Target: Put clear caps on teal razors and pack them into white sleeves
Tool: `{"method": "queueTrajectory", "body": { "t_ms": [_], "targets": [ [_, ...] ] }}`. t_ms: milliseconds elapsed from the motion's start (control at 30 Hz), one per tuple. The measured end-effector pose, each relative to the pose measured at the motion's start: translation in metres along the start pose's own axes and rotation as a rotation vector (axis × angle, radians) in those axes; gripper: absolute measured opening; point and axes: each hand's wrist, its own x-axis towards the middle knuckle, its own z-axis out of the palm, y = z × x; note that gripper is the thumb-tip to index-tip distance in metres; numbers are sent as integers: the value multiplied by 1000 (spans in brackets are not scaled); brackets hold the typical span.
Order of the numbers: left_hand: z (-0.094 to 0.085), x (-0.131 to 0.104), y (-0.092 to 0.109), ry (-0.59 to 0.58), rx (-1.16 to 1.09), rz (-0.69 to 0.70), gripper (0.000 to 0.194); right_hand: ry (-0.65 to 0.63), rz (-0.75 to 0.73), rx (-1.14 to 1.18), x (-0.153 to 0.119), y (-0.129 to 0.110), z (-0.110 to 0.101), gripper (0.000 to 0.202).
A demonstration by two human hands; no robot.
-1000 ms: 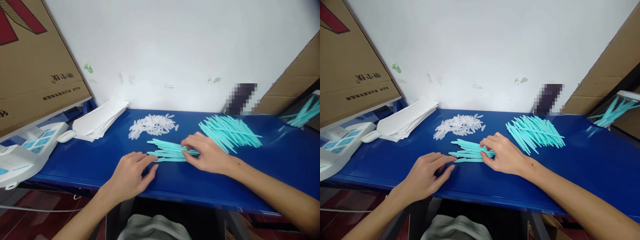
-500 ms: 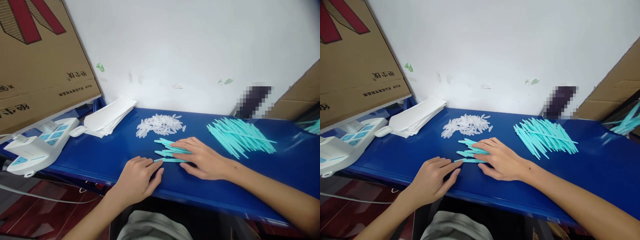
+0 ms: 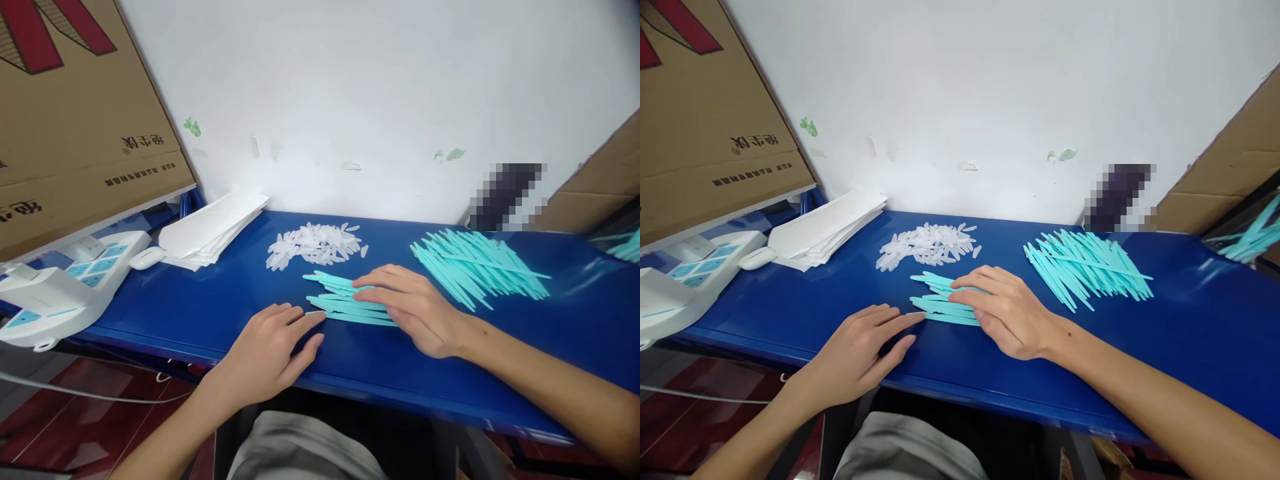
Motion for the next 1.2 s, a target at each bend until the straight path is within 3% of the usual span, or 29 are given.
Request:
{"method": "queueTrajectory", "body": {
  "t_ms": [167,300,400,467,567,667,867,1200],
  "targets": [
    [-2,0,3,-37,1,-20,42,-134,13,-181,4,-11,7,32],
    [-5,0,1,0,-75,-63,40,-84,5,-220,4,-12,10,24],
    [-8,1,-17,78,-55,-180,39,-30,5,-205,4,-11,11,21],
    [-11,2,-37,138,88,-282,43,3,-2,-200,4,-11,12,19],
    [-14,1,-62,88,174,-351,54,38,-3,-184,4,-14,14,18],
    [-14,0,-70,25,172,-331,59,7,15,-146,5,-16,17,17],
    [-14,-3,-67,-91,51,-179,52,-36,0,-167,8,-18,15,15],
    [-16,-2,-62,41,-74,-66,37,-82,47,-56,8,-16,14,19]
  ]
}}
